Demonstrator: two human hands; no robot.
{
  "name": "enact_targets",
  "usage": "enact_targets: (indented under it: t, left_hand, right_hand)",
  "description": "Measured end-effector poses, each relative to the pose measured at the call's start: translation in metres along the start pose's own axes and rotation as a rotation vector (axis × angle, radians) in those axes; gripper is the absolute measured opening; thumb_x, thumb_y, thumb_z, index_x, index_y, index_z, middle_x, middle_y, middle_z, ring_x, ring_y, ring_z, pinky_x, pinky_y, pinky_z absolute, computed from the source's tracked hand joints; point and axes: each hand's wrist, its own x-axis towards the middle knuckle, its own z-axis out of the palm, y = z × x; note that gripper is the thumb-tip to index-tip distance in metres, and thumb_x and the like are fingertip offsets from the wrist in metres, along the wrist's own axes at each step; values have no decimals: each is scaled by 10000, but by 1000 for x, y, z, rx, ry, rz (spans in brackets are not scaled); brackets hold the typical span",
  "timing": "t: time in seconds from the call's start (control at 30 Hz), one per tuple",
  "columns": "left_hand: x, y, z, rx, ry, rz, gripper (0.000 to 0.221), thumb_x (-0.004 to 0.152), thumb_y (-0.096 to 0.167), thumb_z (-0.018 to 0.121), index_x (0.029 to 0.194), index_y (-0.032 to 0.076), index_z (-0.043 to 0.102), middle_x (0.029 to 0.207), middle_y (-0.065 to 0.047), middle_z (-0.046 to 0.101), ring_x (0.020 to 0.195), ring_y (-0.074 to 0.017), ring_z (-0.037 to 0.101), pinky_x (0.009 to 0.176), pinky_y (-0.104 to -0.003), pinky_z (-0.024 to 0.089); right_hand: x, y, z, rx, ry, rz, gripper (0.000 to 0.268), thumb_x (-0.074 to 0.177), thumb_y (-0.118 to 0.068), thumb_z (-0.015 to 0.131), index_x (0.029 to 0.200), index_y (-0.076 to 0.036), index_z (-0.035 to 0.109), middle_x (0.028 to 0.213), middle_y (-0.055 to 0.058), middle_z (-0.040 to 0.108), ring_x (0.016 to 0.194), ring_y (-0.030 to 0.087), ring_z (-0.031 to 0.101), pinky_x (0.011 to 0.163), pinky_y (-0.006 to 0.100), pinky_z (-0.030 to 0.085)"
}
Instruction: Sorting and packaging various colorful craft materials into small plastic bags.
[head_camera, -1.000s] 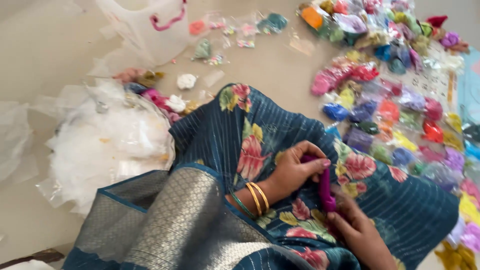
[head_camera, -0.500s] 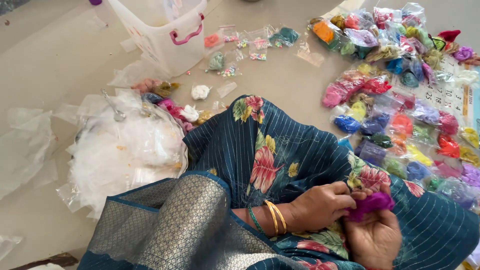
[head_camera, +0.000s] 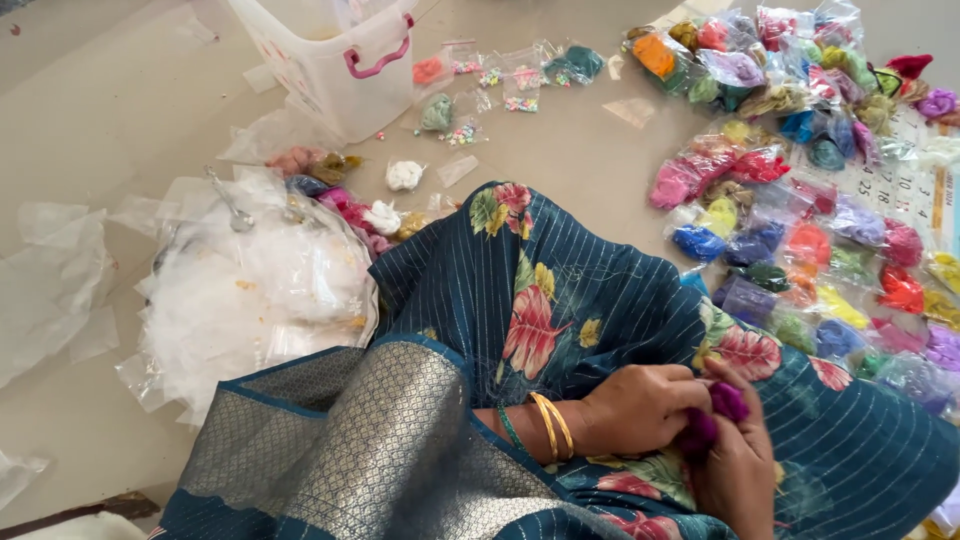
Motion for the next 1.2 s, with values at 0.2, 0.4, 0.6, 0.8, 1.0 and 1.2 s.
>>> enact_targets:
  t: [0.2, 0.4, 0.6, 0.8, 1.0, 1.2]
  left_hand:
    - [6, -14, 2, 230, 136, -44, 141, 795, 115, 722, 928, 123, 678, 936, -90, 648, 934, -327, 643, 807, -411, 536]
    - [12, -61, 3, -801, -97, -515, 358, 868, 188, 757, 1159, 75, 581, 949, -43, 645, 854, -151, 630, 719, -300, 540]
    - [20, -99, -14, -1103, 52, -1040, 305, 942, 287, 725, 1113, 76, 586, 850, -61, 662, 696, -169, 645, 588, -295, 491]
    - [22, -37, -12, -484, -598, -90, 530, 805, 183, 824, 1245, 8, 585, 961, -82, 655, 862, -176, 590, 745, -306, 513]
    - [15, -60, 1, -222, -742, -456, 133, 872, 144, 777, 940, 41, 725, 777, -1, 748, 695, -86, 682, 652, -264, 543]
    - [23, -69, 1, -516, -558, -747, 153, 956, 167, 693, 1024, 31, 692, 790, -16, 695, 702, -84, 625, 643, -242, 518]
  right_hand:
    - [5, 22, -9, 181, -116, 191, 521, 944, 1, 431, 1450, -80, 523, 1157, 82, 587, 885, 164, 596, 715, 307, 529]
    - [-3, 15, -39, 236, -116, 86, 321, 939, 72, 512, 1218, -53, 612, 1082, 101, 593, 779, 180, 534, 576, 278, 444]
    - [-55, -22, -112, 350, -172, -15, 205, 882, 98, 547, 1038, -8, 626, 1153, 154, 624, 888, 208, 614, 650, 289, 511]
    - [-82, -49, -222, -230, 328, -177, 291, 804, 168, 497, 952, -42, 633, 1083, 104, 675, 984, 200, 721, 702, 333, 638]
    - [-134, -88, -414, 50, 898, -828, 304, 856, 109, 648, 1032, -108, 527, 855, 79, 572, 632, 230, 583, 495, 336, 425]
    - [-183, -73, -512, -117, 1174, -299, 570, 1133, -474, 683, 783, -148, 373, 710, -41, 412, 560, 88, 367, 465, 242, 242]
